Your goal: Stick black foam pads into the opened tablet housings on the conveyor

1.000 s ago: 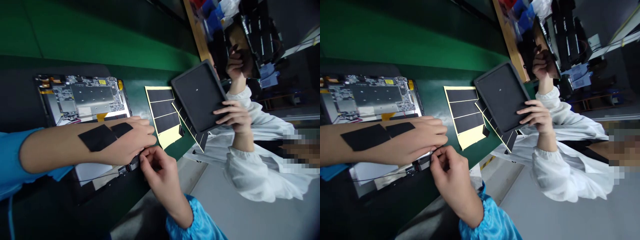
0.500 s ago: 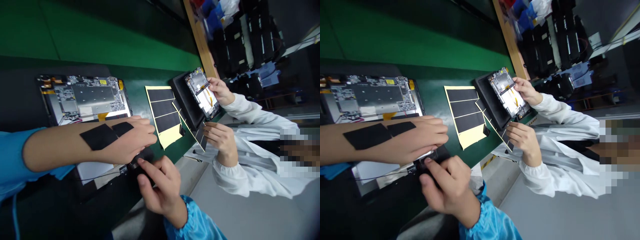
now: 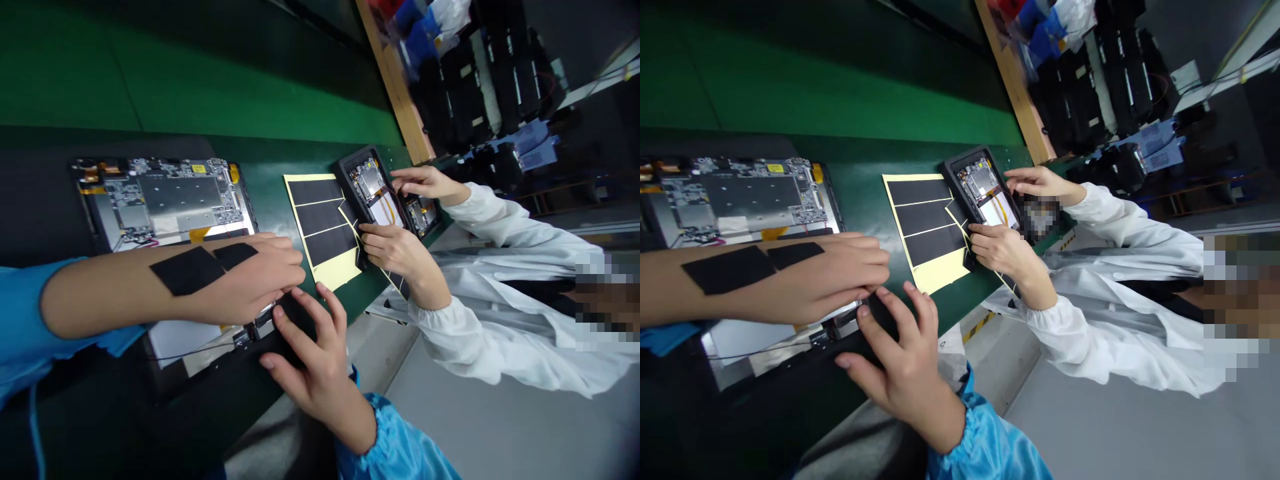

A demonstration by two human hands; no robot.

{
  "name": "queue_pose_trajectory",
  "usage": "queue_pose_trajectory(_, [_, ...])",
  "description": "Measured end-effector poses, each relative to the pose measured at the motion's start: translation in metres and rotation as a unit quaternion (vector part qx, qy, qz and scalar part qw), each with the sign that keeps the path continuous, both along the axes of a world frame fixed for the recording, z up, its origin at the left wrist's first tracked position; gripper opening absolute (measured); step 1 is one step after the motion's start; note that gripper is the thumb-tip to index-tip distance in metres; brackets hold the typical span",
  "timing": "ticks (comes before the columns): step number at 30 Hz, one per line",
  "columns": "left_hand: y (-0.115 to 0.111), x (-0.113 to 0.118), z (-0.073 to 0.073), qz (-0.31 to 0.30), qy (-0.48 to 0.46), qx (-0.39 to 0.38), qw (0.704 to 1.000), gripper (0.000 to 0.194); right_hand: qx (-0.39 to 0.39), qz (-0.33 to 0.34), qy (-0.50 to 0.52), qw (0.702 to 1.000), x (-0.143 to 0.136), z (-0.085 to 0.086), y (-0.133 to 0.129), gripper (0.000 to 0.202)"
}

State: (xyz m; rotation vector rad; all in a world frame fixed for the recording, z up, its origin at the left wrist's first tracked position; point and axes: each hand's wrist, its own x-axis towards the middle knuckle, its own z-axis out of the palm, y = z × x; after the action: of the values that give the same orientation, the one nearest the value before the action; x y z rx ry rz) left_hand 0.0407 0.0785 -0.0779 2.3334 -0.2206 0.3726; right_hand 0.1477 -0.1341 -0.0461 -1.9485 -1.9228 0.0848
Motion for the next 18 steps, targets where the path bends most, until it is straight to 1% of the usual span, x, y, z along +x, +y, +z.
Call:
queue_pose_trajectory(2, [0.0,0.0,0.0,-0.002,0.004,-0.01,1.0,0.019,-0.005,0.002,0.005,1.0,0.0,0.002,0.0,0.043])
queue_pose_trajectory(4, [0.001,0.001,0.0,-0.001,0.003,-0.017,1.0,0.02,-0.007,0.021,0.005,1.0,-0.002,0.004,0.002,0.048])
queue_pose_trajectory(8, [0.0,0.002,0.001,0.005,-0.004,-0.024,1.0,0.022,-0.022,0.043,-0.007,0.999,-0.003,0.005,0.009,0.038])
queue_pose_trajectory(10, [0.0,0.001,0.002,0.003,0.002,-0.026,1.0,0.022,-0.026,0.056,0.0,0.998,0.0,0.004,0.011,0.039])
queue_pose_trajectory(13, [0.001,0.0,0.003,0.0,0.014,-0.029,0.999,0.021,-0.011,0.083,0.017,0.996,0.008,0.003,0.01,0.041])
queue_pose_trajectory(16, [0.001,0.0,0.004,0.008,0.01,-0.035,0.999,0.022,-0.004,0.068,0.011,0.998,0.012,0.001,0.011,0.034])
queue_pose_trajectory(18, [0.001,0.0,0.005,0.016,0.006,-0.037,0.999,0.022,-0.004,0.065,0.004,0.998,0.013,-0.002,0.011,0.033])
